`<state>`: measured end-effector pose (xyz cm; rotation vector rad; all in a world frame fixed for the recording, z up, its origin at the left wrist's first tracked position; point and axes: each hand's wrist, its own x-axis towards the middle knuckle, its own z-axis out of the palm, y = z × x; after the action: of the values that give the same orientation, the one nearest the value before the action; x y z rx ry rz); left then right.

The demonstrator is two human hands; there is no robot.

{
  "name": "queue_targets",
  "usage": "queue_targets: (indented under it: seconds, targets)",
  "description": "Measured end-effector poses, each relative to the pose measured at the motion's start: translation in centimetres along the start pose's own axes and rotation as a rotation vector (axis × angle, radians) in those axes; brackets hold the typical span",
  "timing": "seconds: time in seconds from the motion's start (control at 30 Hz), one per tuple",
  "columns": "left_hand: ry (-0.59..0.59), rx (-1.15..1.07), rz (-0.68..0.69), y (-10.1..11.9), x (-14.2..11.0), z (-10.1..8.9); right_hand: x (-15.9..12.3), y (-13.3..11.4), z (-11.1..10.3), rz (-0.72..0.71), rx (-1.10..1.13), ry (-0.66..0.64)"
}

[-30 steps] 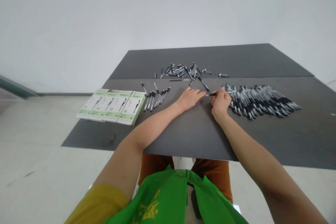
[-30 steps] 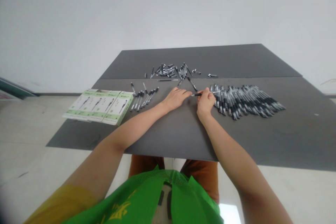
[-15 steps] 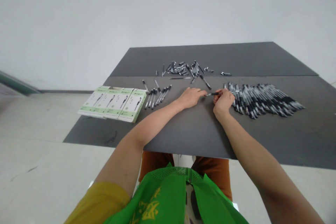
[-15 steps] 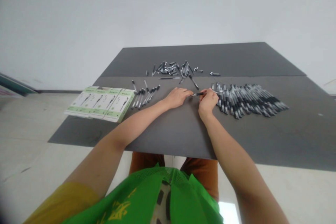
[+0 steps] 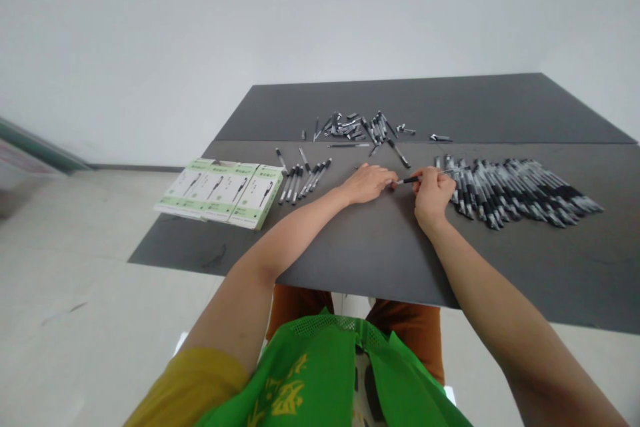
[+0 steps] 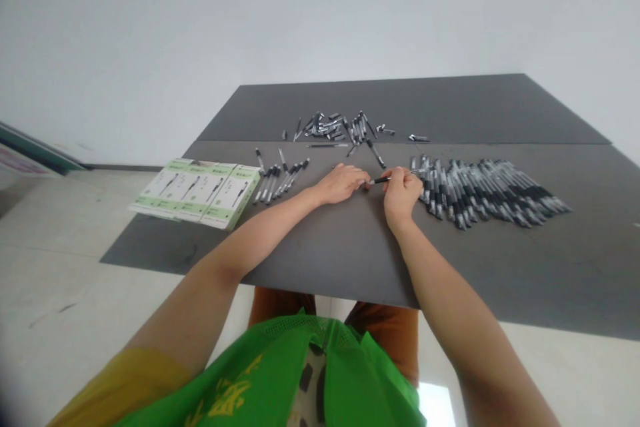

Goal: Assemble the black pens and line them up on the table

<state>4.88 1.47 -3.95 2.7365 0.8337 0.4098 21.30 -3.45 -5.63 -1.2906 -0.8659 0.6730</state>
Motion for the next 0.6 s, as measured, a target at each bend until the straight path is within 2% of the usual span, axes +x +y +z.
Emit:
queue_targets:
  seconds: [0.07,0.13,0.23,0.33,0.5,0.6]
  targets:
    - [-0.019,-0.032,0.007,-0.2,0.0,-0.1,-0.4,-0.4,0.1,-0.119,-0.097,0.041]
    - [-0.049,-0.058,0.018,-0.5,0.1,-0.2,-0.6,-0.7,0.0,-0.188,-0.190,0.029]
    - [-0.094,-0.096,0.046,-0.8,0.1,-0.5,-0.6,-0.8,-0.1,-0.207,-0.258,-0.002]
    - [-0.107,-0.143,0.062,-1.1,0.2,-0.6,-0.6,-1.1,-0.4,-0.165,-0.198,-0.033]
    - [-0.032,-0.205,-0.011,-1.5,0.2,-0.4,-1.2,-1.6,-0.5,-0.191,-0.173,-0.146]
    - [0.053,-0.238,-0.026,-1.7,0.1,-0.3,-1.7,-1.5,-0.1,-0.191,-0.145,-0.146]
